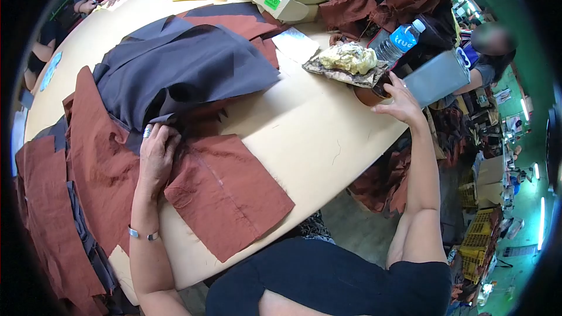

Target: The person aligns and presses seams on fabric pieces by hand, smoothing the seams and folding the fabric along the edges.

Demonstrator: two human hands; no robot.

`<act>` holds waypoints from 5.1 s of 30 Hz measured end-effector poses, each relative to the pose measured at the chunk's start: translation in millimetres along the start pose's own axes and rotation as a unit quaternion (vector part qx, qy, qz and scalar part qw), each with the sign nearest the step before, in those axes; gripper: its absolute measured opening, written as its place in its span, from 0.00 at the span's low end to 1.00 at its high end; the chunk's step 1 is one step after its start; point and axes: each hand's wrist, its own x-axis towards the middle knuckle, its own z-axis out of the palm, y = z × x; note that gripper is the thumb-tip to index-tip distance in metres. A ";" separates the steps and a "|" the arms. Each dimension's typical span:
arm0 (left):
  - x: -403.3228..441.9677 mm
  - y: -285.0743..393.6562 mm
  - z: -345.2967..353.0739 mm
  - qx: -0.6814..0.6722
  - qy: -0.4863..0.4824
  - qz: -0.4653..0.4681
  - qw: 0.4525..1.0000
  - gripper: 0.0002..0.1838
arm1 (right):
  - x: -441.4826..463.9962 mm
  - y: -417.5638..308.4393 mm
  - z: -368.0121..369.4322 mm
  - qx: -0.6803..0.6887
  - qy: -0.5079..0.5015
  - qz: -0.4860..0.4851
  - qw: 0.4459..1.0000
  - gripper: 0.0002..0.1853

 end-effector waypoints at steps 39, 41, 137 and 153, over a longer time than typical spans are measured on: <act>-6.1 0.4 5.1 0.059 0.018 0.014 0.998 0.08 | -38.0 -284.9 61.6 0.414 0.013 -0.455 0.788 0.12; -6.5 0.3 5.9 0.061 0.017 0.013 0.998 0.08 | -31.7 -291.6 64.5 0.411 -0.009 -0.446 0.795 0.12; -4.3 -11.5 9.5 0.070 0.031 0.054 0.996 0.09 | -96.4 -249.9 47.8 0.358 -0.037 -0.424 0.831 0.16; -4.1 -3.9 2.2 0.075 -0.011 0.005 0.997 0.09 | -135.4 -225.4 73.8 0.284 0.051 -0.567 0.771 0.15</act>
